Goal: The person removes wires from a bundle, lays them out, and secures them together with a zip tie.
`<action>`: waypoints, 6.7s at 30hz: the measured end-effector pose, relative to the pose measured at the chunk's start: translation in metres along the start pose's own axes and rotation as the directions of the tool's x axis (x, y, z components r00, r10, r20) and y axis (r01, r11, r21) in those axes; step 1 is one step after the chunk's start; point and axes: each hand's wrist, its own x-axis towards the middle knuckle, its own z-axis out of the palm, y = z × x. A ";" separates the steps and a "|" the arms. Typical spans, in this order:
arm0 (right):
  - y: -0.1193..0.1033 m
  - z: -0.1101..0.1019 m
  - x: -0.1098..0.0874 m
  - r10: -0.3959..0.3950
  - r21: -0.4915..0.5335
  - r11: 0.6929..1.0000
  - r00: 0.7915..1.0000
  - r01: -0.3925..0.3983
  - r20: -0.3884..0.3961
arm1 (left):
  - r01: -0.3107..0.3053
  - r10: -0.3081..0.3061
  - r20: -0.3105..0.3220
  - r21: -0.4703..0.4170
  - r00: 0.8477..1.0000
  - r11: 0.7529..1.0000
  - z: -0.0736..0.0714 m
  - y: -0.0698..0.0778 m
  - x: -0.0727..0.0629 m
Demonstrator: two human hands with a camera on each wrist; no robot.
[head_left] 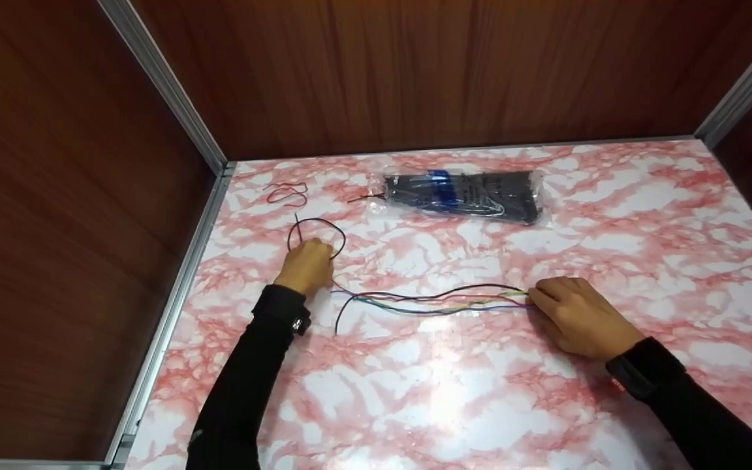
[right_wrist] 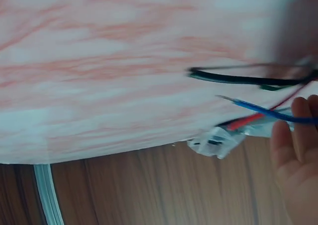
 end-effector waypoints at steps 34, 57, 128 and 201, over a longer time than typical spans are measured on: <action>-0.007 -0.008 0.125 -0.029 0.041 0.998 0.966 0.041 -0.257 | -0.579 0.650 -0.422 0.299 0.632 0.758 -0.016 0.085 0.006; 0.008 -0.034 0.003 0.003 -0.074 0.997 0.992 -0.013 -0.123 | -0.506 0.564 -0.309 0.252 0.766 0.825 -0.001 0.029 -0.043; -0.019 -0.001 0.045 0.595 0.403 0.713 0.799 -0.573 0.084 | -0.435 0.523 -0.325 0.307 0.788 0.846 0.025 0.026 -0.060; -0.072 0.015 0.084 0.049 0.184 0.983 0.991 -0.026 -0.122 | 0.233 -0.210 -0.263 0.061 0.942 0.970 0.012 -0.035 0.033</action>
